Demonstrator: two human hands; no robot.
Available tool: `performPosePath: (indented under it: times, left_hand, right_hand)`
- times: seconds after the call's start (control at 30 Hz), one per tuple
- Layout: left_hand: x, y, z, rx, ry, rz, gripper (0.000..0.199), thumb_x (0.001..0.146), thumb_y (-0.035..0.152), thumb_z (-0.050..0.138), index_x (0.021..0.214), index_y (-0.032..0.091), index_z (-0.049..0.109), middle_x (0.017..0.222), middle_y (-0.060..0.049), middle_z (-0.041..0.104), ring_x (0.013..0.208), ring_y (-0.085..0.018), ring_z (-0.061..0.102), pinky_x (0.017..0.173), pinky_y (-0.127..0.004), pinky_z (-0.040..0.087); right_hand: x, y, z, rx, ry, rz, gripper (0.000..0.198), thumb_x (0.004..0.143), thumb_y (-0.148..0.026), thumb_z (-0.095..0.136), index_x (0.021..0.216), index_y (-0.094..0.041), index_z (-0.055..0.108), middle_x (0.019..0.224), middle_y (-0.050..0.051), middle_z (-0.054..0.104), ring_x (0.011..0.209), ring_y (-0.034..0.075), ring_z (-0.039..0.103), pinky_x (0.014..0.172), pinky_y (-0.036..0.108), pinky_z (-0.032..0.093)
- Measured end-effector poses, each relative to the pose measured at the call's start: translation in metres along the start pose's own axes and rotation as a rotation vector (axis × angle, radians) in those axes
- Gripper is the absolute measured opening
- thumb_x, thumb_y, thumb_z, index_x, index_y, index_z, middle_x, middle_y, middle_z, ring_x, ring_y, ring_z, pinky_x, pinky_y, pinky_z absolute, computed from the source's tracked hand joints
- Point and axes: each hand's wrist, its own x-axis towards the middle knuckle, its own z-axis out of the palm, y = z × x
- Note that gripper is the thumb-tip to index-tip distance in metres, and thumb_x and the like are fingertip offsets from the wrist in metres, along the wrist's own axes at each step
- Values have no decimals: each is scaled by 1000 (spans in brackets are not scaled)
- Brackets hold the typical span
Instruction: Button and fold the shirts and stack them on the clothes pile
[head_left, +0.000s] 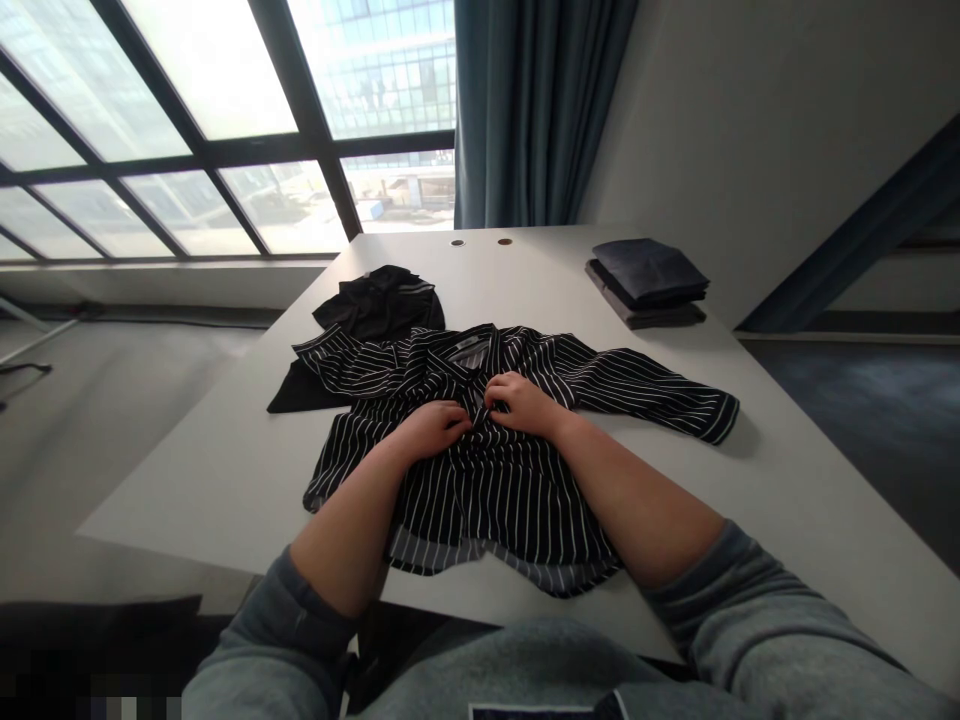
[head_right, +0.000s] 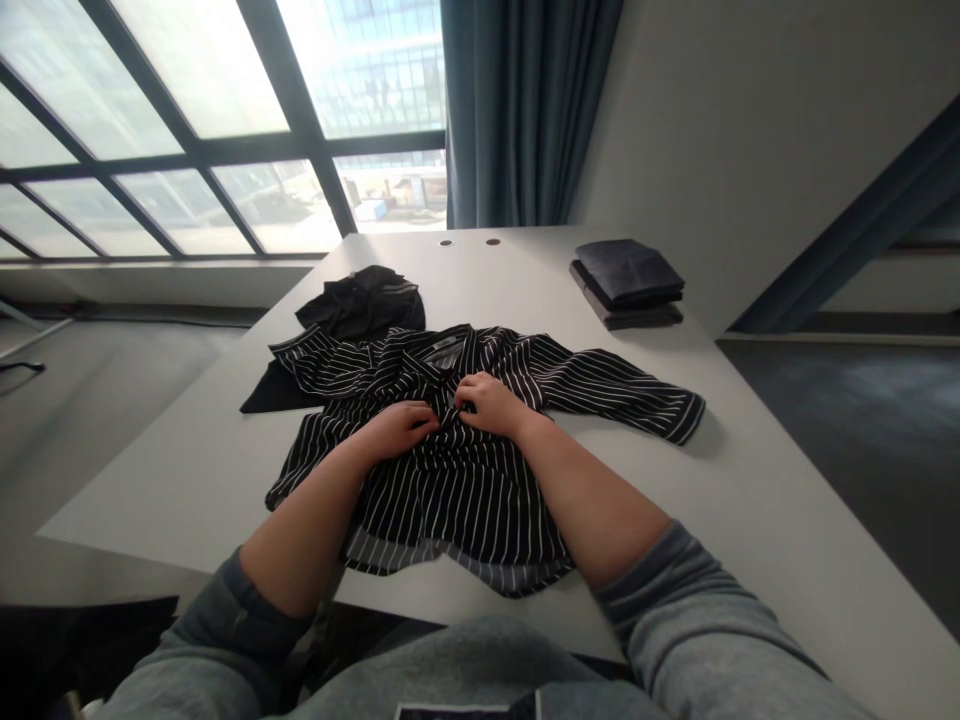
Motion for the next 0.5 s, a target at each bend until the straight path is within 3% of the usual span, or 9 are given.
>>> performPosePath:
  times: [0.1,0.2,0.3,0.4,0.5]
  left_hand:
    - [1,5,1,51,-2,-171,28,103,36,53,93,22,75,92,-5,76,89,-22,70,81,-31,50]
    - [2,12,5,131,51,-336,34,105,39,47,125,26,71,101,-6,79,93,-26,73,81,-34,51]
    - [4,16,9,223,27,-375,44,105,35,44,145,35,61,106,-6,80,97,-27,74,85,-35,51]
    - [6,16,9,265,-22,-357,45,103,32,48,145,41,62,106,-5,80,97,-26,74,85,-34,50]
    - [6,14,10,257,16,-375,39,101,33,52,136,38,69,101,-6,80,93,-27,74,80,-34,49]
  right_hand:
    - [-1,0,-2,17,-7,3,16,82,-9,69,92,-20,75,103,7,71,100,24,63,99,41,51]
    - [-1,1,-2,77,6,66,31,81,-3,61,103,-19,77,104,6,73,100,21,65,99,38,53]
    - [-1,2,1,135,26,154,40,87,-2,54,116,-19,76,106,6,75,99,19,69,97,34,54]
    - [1,2,5,85,-20,139,32,95,-11,56,115,-22,78,107,6,77,100,20,70,98,36,54]
    - [3,0,6,7,-87,100,28,93,-13,61,110,-24,80,103,5,77,97,21,70,95,36,54]
